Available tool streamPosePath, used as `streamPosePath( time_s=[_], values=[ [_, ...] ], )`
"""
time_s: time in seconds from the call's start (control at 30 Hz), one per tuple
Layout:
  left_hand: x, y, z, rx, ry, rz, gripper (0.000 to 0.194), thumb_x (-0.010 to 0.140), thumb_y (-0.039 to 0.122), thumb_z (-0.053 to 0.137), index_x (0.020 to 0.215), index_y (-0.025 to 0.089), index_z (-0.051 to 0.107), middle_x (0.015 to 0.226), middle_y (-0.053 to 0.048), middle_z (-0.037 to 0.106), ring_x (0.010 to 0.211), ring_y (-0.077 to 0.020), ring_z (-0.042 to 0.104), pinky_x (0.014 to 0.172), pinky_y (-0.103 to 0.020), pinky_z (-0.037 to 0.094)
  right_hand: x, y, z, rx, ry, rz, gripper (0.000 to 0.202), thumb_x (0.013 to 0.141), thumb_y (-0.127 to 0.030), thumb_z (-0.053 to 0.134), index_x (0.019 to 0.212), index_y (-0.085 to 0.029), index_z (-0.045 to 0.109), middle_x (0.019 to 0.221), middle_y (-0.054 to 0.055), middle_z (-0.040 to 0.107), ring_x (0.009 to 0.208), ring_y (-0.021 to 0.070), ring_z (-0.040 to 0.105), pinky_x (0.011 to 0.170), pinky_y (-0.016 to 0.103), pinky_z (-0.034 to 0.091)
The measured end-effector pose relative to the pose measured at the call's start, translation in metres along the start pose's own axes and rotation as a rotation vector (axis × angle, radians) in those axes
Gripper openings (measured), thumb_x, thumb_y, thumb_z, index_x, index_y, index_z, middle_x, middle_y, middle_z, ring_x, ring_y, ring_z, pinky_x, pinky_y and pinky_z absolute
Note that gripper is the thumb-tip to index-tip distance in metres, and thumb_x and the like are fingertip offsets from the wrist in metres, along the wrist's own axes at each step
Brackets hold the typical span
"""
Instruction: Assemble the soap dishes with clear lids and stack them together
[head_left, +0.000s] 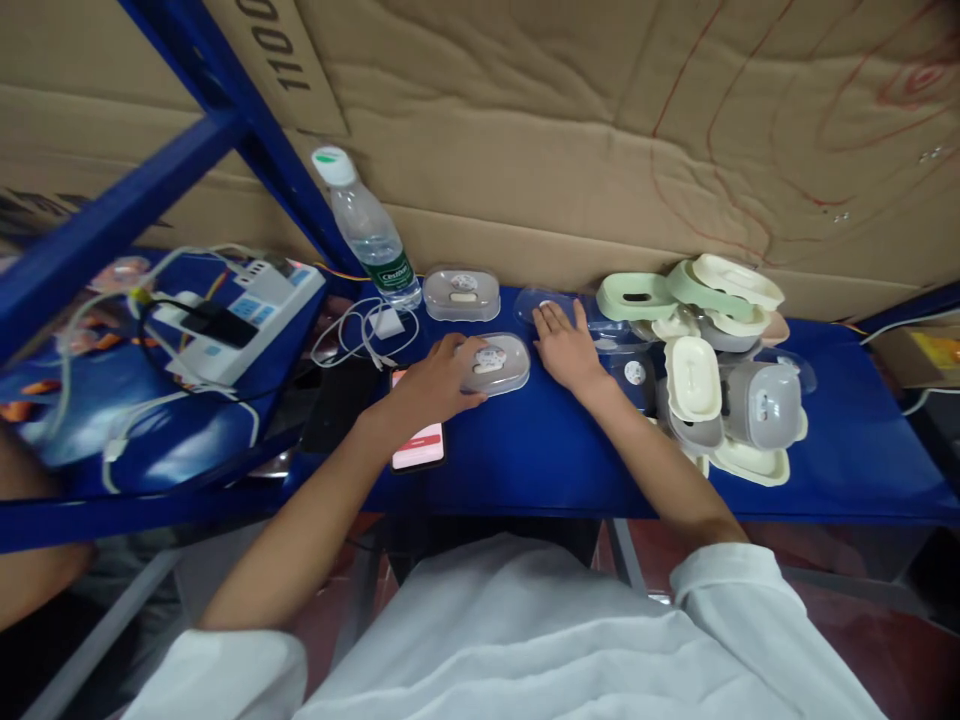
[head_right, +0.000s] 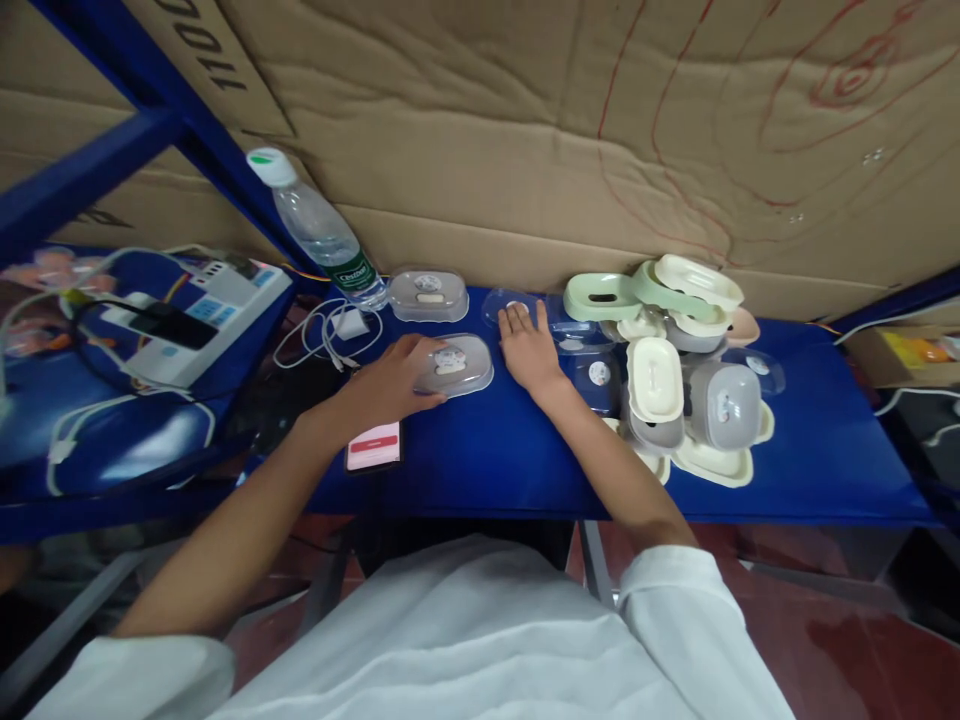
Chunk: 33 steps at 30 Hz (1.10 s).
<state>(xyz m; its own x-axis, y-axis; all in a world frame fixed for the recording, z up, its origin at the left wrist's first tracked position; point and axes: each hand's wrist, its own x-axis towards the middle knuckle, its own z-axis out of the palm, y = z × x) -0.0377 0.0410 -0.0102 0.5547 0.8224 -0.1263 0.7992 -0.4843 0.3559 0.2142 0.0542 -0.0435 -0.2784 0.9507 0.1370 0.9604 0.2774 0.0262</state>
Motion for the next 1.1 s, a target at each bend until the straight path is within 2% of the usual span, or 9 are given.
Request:
streamPosePath(
  time_s=[0.13, 0.23, 0.43, 0.53, 0.63, 0.73, 0.9, 1.03, 1.1],
  values=[
    [0.002, -0.018, 0.003, 0.015, 0.099, 0.045, 0.075, 0.089, 0.025, 0.08, 0.155, 0.022, 0.045, 0.167, -0.02, 0.031, 0.153, -0.0418, 0.041, 0.116, -0.055, 0.05, -0.046, -0.005, 0.002, 0.016, 0.038, -0.086, 0.052, 0.107, -0.018, 0.043, 0.156, -0.003, 0.049, 0.161, 0.024, 0.052, 0.155, 0.0332, 0.044, 0.133, 0.069, 0.014],
    [0.008, -0.021, 0.006, 0.063, 0.141, 0.084, 0.075, 0.088, 0.028, 0.081, 0.154, 0.02, 0.048, 0.161, -0.02, 0.038, 0.149, -0.0426, 0.045, 0.117, -0.056, 0.048, -0.07, 0.001, -0.006, 0.05, -0.01, -0.089, 0.051, 0.108, -0.021, 0.043, 0.156, -0.007, 0.051, 0.162, 0.022, 0.051, 0.155, 0.032, 0.045, 0.132, 0.065, 0.021],
    [0.017, -0.013, 0.006, 0.168, 0.201, 0.086, 0.068, 0.092, 0.035, 0.077, 0.153, 0.022, 0.049, 0.15, -0.019, 0.05, 0.139, -0.0423, 0.053, 0.11, -0.056, 0.053, -0.062, 0.022, -0.023, 0.167, -0.065, -0.105, 0.04, 0.11, -0.024, 0.047, 0.145, -0.012, 0.063, 0.154, 0.017, 0.062, 0.143, 0.0286, 0.058, 0.121, 0.048, 0.04],
    [0.016, -0.009, 0.008, 0.225, 0.213, 0.079, 0.067, 0.095, 0.036, 0.073, 0.155, 0.02, 0.048, 0.152, -0.021, 0.051, 0.139, -0.043, 0.053, 0.106, -0.054, 0.056, -0.057, 0.026, -0.031, 0.205, -0.076, -0.143, 0.029, 0.109, -0.024, 0.051, 0.125, -0.014, 0.074, 0.13, 0.015, 0.076, 0.122, 0.0282, 0.069, 0.111, 0.044, 0.043],
    [0.02, -0.004, 0.013, 0.257, 0.241, 0.077, 0.066, 0.098, 0.036, 0.069, 0.157, 0.016, 0.045, 0.156, -0.024, 0.049, 0.143, -0.0432, 0.051, 0.108, -0.053, 0.055, -0.059, 0.027, -0.04, 0.271, -0.106, -0.21, 0.022, 0.107, -0.022, 0.056, 0.112, -0.017, 0.076, 0.111, 0.01, 0.08, 0.105, 0.025, 0.072, 0.103, 0.04, 0.043],
    [0.035, 0.005, 0.017, 0.265, 0.262, 0.11, 0.063, 0.099, 0.034, 0.067, 0.155, 0.014, 0.047, 0.16, -0.023, 0.049, 0.147, -0.041, 0.049, 0.117, -0.052, 0.049, -0.065, 0.028, -0.048, 0.334, -0.141, -0.247, 0.019, 0.105, -0.019, 0.061, 0.113, -0.019, 0.077, 0.107, 0.008, 0.081, 0.099, 0.023, 0.074, 0.098, 0.037, 0.044],
    [0.076, 0.024, 0.018, 0.236, 0.22, 0.165, 0.059, 0.095, 0.028, 0.071, 0.149, 0.014, 0.053, 0.166, -0.023, 0.044, 0.153, -0.0394, 0.044, 0.121, -0.053, 0.044, -0.072, 0.022, -0.049, 0.433, -0.157, -0.317, 0.017, 0.102, -0.02, 0.068, 0.114, -0.023, 0.079, 0.107, 0.005, 0.083, 0.098, 0.0217, 0.076, 0.098, 0.036, 0.048],
    [0.11, 0.034, 0.012, 0.199, 0.245, 0.132, 0.06, 0.097, 0.021, 0.065, 0.154, 0.014, 0.05, 0.17, -0.023, 0.038, 0.156, -0.0402, 0.04, 0.124, -0.057, 0.037, -0.073, 0.01, -0.045, 0.439, -0.119, -0.372, 0.019, 0.103, -0.02, 0.066, 0.116, -0.023, 0.079, 0.114, 0.006, 0.082, 0.107, 0.0211, 0.076, 0.102, 0.037, 0.05],
    [0.118, 0.041, 0.008, 0.187, 0.279, 0.096, 0.065, 0.096, 0.016, 0.061, 0.159, 0.011, 0.044, 0.17, -0.026, 0.035, 0.157, -0.0412, 0.037, 0.125, -0.058, 0.035, -0.073, 0.006, -0.05, 0.442, -0.104, -0.394, 0.019, 0.104, -0.018, 0.062, 0.113, -0.022, 0.079, 0.115, 0.006, 0.082, 0.109, 0.0205, 0.076, 0.105, 0.038, 0.05]
  ],
)
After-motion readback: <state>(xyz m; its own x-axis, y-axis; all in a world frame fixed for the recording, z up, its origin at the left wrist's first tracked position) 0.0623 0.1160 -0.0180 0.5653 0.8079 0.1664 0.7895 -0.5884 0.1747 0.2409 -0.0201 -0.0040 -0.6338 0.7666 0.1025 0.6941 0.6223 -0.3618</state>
